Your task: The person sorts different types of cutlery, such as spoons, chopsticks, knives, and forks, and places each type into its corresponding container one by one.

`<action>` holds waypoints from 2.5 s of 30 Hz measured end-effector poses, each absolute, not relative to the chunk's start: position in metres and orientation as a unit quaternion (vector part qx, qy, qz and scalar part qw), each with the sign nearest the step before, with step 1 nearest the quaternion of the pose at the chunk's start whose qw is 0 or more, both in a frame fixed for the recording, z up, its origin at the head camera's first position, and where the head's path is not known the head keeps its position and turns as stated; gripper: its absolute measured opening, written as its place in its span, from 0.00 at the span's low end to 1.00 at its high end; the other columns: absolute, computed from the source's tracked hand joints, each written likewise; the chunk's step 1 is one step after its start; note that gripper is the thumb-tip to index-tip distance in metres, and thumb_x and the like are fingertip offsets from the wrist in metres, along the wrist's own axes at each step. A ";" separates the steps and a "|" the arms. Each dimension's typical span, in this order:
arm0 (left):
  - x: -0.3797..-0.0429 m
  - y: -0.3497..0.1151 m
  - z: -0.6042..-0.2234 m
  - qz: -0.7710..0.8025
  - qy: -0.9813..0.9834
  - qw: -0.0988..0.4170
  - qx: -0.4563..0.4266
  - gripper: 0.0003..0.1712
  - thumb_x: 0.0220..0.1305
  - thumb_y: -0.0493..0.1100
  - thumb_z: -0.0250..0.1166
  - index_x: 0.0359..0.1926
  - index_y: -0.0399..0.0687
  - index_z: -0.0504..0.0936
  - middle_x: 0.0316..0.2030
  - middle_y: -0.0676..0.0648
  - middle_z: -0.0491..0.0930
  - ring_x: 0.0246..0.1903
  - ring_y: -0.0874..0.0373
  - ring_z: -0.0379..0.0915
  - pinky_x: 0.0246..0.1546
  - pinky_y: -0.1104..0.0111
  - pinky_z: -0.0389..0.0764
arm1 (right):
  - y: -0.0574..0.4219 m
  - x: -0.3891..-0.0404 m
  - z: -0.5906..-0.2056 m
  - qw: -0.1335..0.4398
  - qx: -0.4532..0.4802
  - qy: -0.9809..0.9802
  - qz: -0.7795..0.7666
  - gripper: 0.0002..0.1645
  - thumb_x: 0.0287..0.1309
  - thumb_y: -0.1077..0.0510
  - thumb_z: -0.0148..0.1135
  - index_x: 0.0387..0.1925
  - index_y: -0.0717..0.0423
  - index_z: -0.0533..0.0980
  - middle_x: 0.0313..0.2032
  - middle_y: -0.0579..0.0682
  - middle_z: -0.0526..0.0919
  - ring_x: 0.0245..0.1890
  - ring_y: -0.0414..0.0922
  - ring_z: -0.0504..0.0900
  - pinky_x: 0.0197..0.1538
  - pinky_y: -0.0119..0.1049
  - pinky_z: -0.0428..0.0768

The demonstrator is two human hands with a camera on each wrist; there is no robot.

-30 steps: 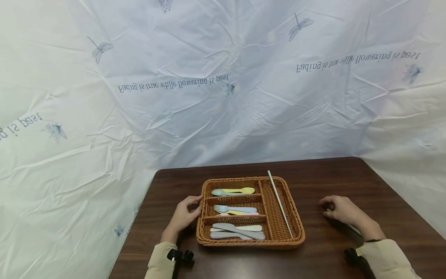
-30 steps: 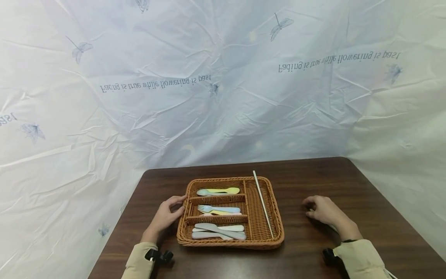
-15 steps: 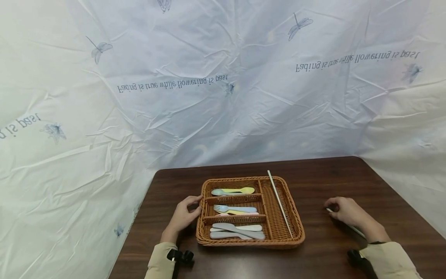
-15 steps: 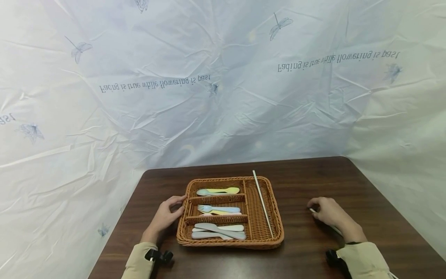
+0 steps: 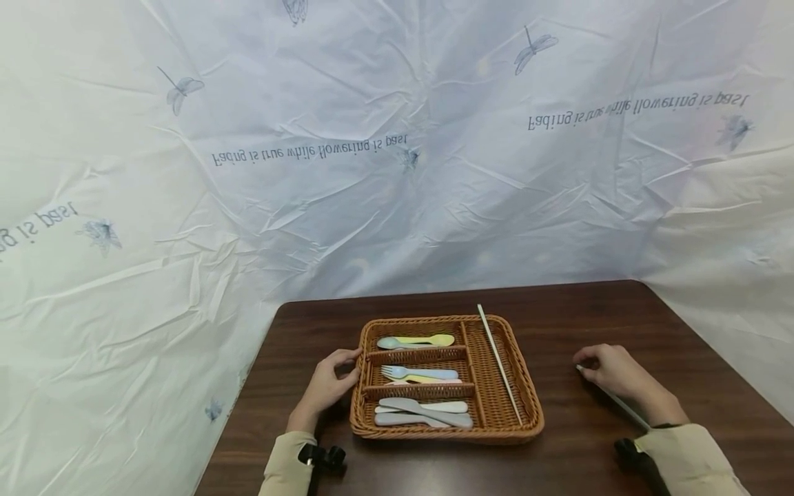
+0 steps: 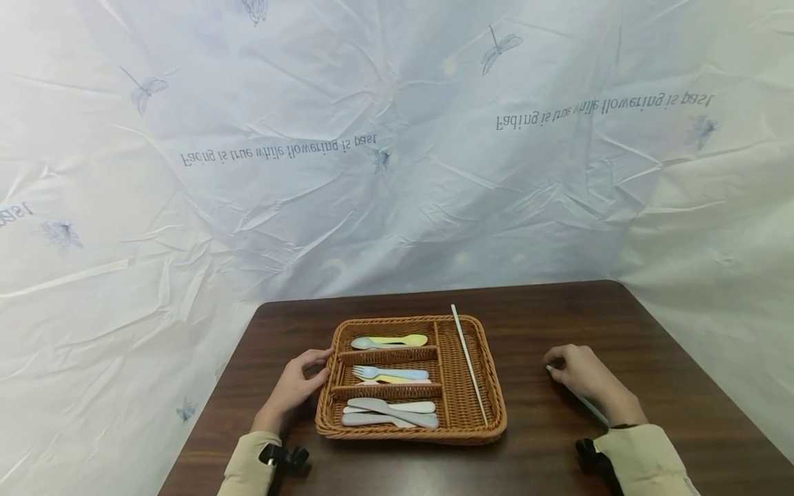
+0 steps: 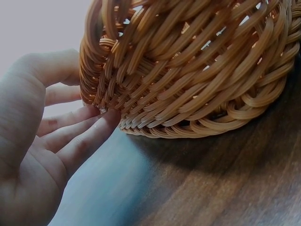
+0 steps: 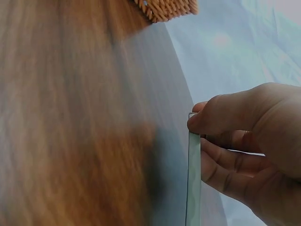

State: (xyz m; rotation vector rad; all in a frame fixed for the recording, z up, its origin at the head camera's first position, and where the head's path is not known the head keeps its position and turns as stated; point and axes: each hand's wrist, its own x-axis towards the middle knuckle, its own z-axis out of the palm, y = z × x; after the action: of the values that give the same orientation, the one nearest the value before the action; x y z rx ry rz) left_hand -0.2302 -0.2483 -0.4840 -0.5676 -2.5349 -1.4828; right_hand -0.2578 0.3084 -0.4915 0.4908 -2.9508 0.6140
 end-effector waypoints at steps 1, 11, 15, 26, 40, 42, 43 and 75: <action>-0.230 -0.248 -0.484 -0.494 -0.846 0.075 -0.189 0.23 0.63 0.30 0.61 0.59 0.30 0.76 0.53 0.33 0.77 0.51 0.40 0.76 0.49 0.55 0.83 | 0.307 -0.259 -0.490 0.041 0.160 -0.965 0.203 0.08 0.52 0.66 0.67 0.36 0.57 0.84 0.34 0.50 0.85 0.31 0.43 0.80 0.29 0.36 0.78; -0.229 -0.246 -0.481 -0.494 -0.845 0.082 -0.187 0.22 0.62 0.29 0.61 0.59 0.29 0.76 0.52 0.31 0.77 0.50 0.38 0.76 0.49 0.47 0.81 | 0.290 -0.269 -0.484 0.030 0.170 -0.962 0.211 0.08 0.55 0.64 0.66 0.39 0.58 0.84 0.35 0.52 0.85 0.31 0.43 0.81 0.29 0.36 0.79; -0.228 -0.246 -0.480 -0.491 -0.846 0.083 -0.190 0.22 0.63 0.29 0.61 0.59 0.29 0.76 0.51 0.31 0.77 0.49 0.37 0.75 0.48 0.47 0.81 | 0.283 -0.274 -0.482 0.035 0.174 -0.959 0.219 0.09 0.55 0.65 0.66 0.40 0.59 0.84 0.36 0.53 0.85 0.32 0.44 0.81 0.28 0.36 0.79; -0.227 -0.247 -0.479 -0.491 -0.845 0.081 -0.193 0.23 0.63 0.29 0.61 0.59 0.29 0.76 0.52 0.30 0.76 0.50 0.36 0.75 0.50 0.44 0.79 | 0.259 -0.293 -0.467 0.053 0.187 -0.950 0.244 0.12 0.59 0.64 0.63 0.45 0.61 0.83 0.38 0.53 0.85 0.34 0.45 0.82 0.30 0.35 0.81; -0.230 -0.248 -0.483 -0.495 -0.847 0.072 -0.179 0.23 0.63 0.30 0.62 0.59 0.30 0.76 0.52 0.33 0.77 0.50 0.41 0.76 0.49 0.58 0.84 | 0.225 -0.310 -0.441 0.081 0.217 -0.938 0.257 0.11 0.60 0.63 0.63 0.45 0.58 0.83 0.40 0.54 0.85 0.36 0.46 0.83 0.32 0.37 0.82; -0.230 -0.248 -0.483 -0.496 -0.847 0.071 -0.178 0.23 0.62 0.30 0.62 0.59 0.30 0.77 0.52 0.33 0.77 0.50 0.42 0.76 0.49 0.59 0.83 | 0.221 -0.312 -0.438 0.080 0.216 -0.937 0.261 0.11 0.61 0.63 0.63 0.45 0.58 0.83 0.41 0.54 0.84 0.36 0.46 0.82 0.32 0.37 0.82; -0.230 -0.248 -0.483 -0.495 -0.847 0.073 -0.178 0.23 0.62 0.30 0.62 0.59 0.30 0.77 0.52 0.33 0.77 0.50 0.42 0.76 0.49 0.58 0.83 | 0.219 -0.313 -0.436 0.079 0.214 -0.938 0.262 0.12 0.61 0.62 0.63 0.46 0.57 0.83 0.41 0.54 0.84 0.36 0.45 0.82 0.32 0.36 0.82; -0.227 -0.247 -0.478 -0.493 -0.845 0.078 -0.191 0.23 0.62 0.29 0.62 0.59 0.29 0.76 0.52 0.30 0.77 0.50 0.37 0.76 0.51 0.45 0.79 | 0.157 -0.332 -0.391 0.081 0.234 -0.924 0.292 0.16 0.64 0.59 0.61 0.51 0.58 0.82 0.44 0.56 0.85 0.41 0.49 0.83 0.39 0.42 0.84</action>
State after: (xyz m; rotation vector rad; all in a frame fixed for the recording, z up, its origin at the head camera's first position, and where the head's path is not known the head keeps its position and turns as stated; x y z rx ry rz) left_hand -0.2265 -0.2466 -0.4785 -0.5704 -2.5304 -1.4764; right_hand -0.3315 0.1571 -0.3908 0.6996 -2.7620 0.8743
